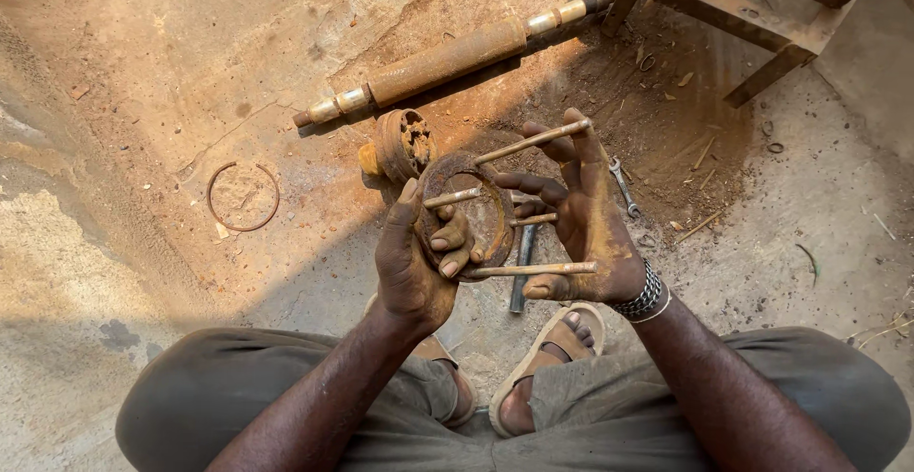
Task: The person sits on the ground and uses a hammer and wrench to disassemble and reassemble a cylindrical metal component on a long shaft. They remove a cage-like part, hammer the shaft, and then reattach the component.
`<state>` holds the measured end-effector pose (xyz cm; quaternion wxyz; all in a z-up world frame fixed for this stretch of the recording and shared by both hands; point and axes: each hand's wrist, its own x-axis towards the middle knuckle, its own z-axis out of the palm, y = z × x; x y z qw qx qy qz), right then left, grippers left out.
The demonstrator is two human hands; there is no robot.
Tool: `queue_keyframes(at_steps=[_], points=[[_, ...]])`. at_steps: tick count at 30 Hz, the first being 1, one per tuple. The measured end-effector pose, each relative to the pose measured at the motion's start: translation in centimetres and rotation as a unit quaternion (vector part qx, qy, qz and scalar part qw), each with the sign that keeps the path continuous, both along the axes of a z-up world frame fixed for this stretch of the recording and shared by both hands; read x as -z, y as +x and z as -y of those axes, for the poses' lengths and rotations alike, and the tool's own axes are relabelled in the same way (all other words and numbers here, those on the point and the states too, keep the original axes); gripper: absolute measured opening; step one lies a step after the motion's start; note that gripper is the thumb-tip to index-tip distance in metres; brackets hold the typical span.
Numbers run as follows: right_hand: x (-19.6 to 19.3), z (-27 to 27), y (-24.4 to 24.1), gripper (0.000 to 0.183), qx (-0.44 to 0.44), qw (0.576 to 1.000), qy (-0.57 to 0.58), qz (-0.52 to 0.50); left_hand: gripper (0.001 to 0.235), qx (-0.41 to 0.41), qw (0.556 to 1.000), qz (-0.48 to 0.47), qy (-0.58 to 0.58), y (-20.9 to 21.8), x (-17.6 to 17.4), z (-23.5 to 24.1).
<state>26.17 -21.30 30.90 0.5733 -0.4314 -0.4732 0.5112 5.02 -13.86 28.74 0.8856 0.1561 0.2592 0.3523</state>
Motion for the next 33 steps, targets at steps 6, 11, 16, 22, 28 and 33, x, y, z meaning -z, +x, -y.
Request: queue_keyframes(at_steps=[6, 11, 16, 22, 28, 33], points=[[-1.0, 0.7, 0.5, 0.155, 0.005, 1.0, 0.016, -0.014, 0.056, 0.057, 0.991, 0.099, 0.072, -1.1, -0.6, 0.3], [-1.3, 0.9, 0.9, 0.156, 0.005, 0.998, 0.012, -0.058, 0.064, 0.095, 0.979, 0.14, 0.114, -1.4, -0.9, 0.4], [-1.5, 1.1, 1.2, 0.156, 0.002, 0.998, 0.013, -0.069, 0.069, 0.118, 0.967, 0.159, 0.16, -1.4, -1.2, 0.4], [-1.5, 1.1, 1.4, 0.156, 0.012, 0.992, -0.007, -0.126, 0.082, 0.14, 0.96, 0.173, 0.171, -1.3, -2.1, 0.4], [-1.3, 1.0, 1.4, 0.153, 0.042, 0.991, -0.027, -0.126, 0.071, 0.168, 0.956, 0.214, 0.108, -0.8, -2.1, 0.9], [-0.9, 1.3, 1.5, 0.15, 0.051, 0.991, -0.024, -0.12, 0.069, 0.183, 0.954, 0.217, 0.097, -0.7, -2.3, 0.9]])
